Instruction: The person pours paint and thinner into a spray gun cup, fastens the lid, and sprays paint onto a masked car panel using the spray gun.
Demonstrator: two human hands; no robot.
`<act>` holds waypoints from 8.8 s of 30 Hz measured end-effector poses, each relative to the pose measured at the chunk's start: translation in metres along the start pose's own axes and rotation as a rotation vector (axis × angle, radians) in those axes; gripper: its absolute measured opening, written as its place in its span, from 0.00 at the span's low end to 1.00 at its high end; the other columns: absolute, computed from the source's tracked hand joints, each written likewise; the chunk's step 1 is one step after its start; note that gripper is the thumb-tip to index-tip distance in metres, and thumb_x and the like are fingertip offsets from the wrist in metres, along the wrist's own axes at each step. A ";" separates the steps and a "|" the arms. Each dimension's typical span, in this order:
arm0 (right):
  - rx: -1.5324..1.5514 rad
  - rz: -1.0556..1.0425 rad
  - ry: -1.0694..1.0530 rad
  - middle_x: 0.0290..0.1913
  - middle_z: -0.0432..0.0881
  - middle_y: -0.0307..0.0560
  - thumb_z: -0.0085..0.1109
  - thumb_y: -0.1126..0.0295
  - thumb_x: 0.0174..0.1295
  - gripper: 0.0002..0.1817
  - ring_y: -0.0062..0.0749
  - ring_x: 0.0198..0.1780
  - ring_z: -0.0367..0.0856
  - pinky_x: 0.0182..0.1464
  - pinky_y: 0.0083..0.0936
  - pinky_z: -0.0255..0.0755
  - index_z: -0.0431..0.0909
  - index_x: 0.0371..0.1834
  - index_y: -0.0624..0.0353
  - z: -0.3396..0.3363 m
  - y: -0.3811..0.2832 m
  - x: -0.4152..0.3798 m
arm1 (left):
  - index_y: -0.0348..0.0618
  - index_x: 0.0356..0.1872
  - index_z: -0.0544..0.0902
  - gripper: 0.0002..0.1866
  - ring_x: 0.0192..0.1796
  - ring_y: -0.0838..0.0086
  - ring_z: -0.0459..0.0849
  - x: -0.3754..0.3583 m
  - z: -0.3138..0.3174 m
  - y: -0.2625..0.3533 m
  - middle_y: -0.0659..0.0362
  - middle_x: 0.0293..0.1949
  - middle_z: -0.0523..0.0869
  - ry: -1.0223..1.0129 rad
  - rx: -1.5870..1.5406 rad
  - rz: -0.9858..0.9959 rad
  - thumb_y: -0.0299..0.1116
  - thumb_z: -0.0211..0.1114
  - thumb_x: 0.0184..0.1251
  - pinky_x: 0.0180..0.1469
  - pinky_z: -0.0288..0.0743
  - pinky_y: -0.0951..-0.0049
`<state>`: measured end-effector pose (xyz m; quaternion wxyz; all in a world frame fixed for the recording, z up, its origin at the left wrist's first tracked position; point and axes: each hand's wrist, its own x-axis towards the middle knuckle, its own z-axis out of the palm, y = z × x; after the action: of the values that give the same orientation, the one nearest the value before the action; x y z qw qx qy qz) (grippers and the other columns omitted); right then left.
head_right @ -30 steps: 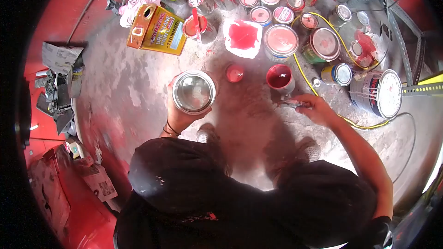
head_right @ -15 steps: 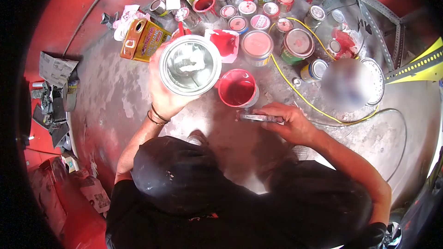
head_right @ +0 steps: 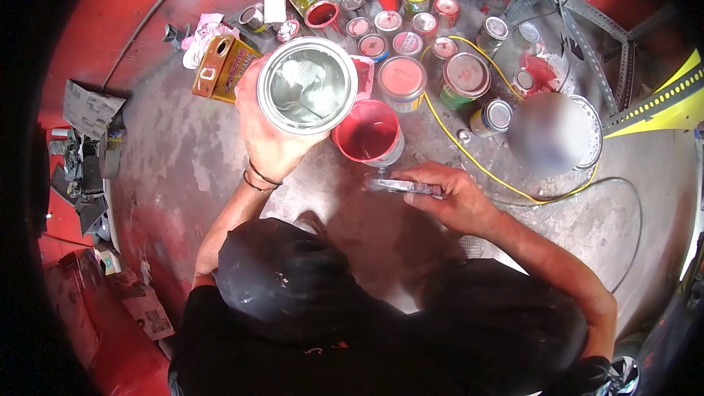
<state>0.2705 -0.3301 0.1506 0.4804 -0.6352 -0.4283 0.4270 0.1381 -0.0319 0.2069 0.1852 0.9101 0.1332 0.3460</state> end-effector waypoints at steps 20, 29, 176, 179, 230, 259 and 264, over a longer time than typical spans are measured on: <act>0.032 -0.014 0.048 0.59 0.87 0.39 0.72 0.71 0.75 0.22 0.19 0.49 0.81 0.50 0.23 0.76 0.86 0.71 0.51 -0.002 -0.010 0.014 | 0.46 0.72 0.75 0.53 0.69 0.53 0.78 0.033 -0.010 -0.001 0.51 0.70 0.80 0.203 0.205 0.320 0.56 0.88 0.44 0.71 0.62 0.48; 0.054 -0.051 0.088 0.60 0.87 0.41 0.72 0.70 0.75 0.22 0.24 0.52 0.83 0.53 0.25 0.78 0.86 0.71 0.50 -0.001 -0.011 0.015 | 0.51 0.74 0.75 0.53 0.71 0.56 0.79 0.046 -0.010 -0.005 0.54 0.72 0.80 0.274 0.204 0.471 0.58 0.88 0.46 0.70 0.61 0.50; -0.062 0.155 -0.015 0.63 0.87 0.46 0.70 0.79 0.70 0.23 0.37 0.65 0.87 0.66 0.34 0.81 0.87 0.68 0.54 -0.022 0.070 -0.032 | 0.50 0.57 0.85 0.29 0.69 0.49 0.81 -0.024 0.114 0.021 0.49 0.72 0.80 -0.542 -0.691 0.361 0.38 0.86 0.52 0.70 0.70 0.46; -0.034 0.139 -0.024 0.64 0.86 0.46 0.69 0.79 0.71 0.23 0.37 0.67 0.86 0.68 0.35 0.80 0.87 0.69 0.54 -0.021 0.073 -0.034 | 0.55 0.67 0.86 0.33 0.70 0.48 0.80 -0.012 0.112 0.024 0.48 0.74 0.78 -0.580 -0.709 0.520 0.41 0.83 0.56 0.71 0.71 0.42; -0.105 -0.036 0.018 0.62 0.88 0.49 0.74 0.80 0.63 0.26 0.47 0.65 0.86 0.67 0.43 0.79 0.88 0.66 0.53 -0.028 0.028 -0.005 | 0.49 0.52 0.87 0.22 0.57 0.55 0.86 0.017 0.084 0.030 0.53 0.60 0.81 -0.587 -0.431 0.537 0.37 0.83 0.55 0.47 0.88 0.63; -0.113 0.275 -0.167 0.72 0.80 0.50 0.56 0.78 0.78 0.27 0.38 0.68 0.81 0.66 0.36 0.78 0.71 0.80 0.61 -0.049 -0.375 -0.152 | 0.56 0.56 0.88 0.22 0.78 0.43 0.75 0.326 -0.331 0.316 0.46 0.74 0.80 0.011 -0.271 0.324 0.54 0.71 0.68 0.76 0.66 0.29; 0.144 0.494 -0.158 0.77 0.76 0.53 0.54 0.77 0.81 0.29 0.39 0.68 0.80 0.72 0.33 0.71 0.66 0.83 0.63 -0.087 -0.457 -0.162 | 0.56 0.48 0.91 0.20 0.71 0.51 0.81 0.520 -0.389 0.425 0.52 0.62 0.88 -0.080 -0.067 0.535 0.58 0.64 0.73 0.71 0.72 0.37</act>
<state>0.2485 -0.4275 0.6327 0.3704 -0.6495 -0.2650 0.6089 0.2998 -0.1246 0.9602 0.1224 0.9192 -0.1308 0.3507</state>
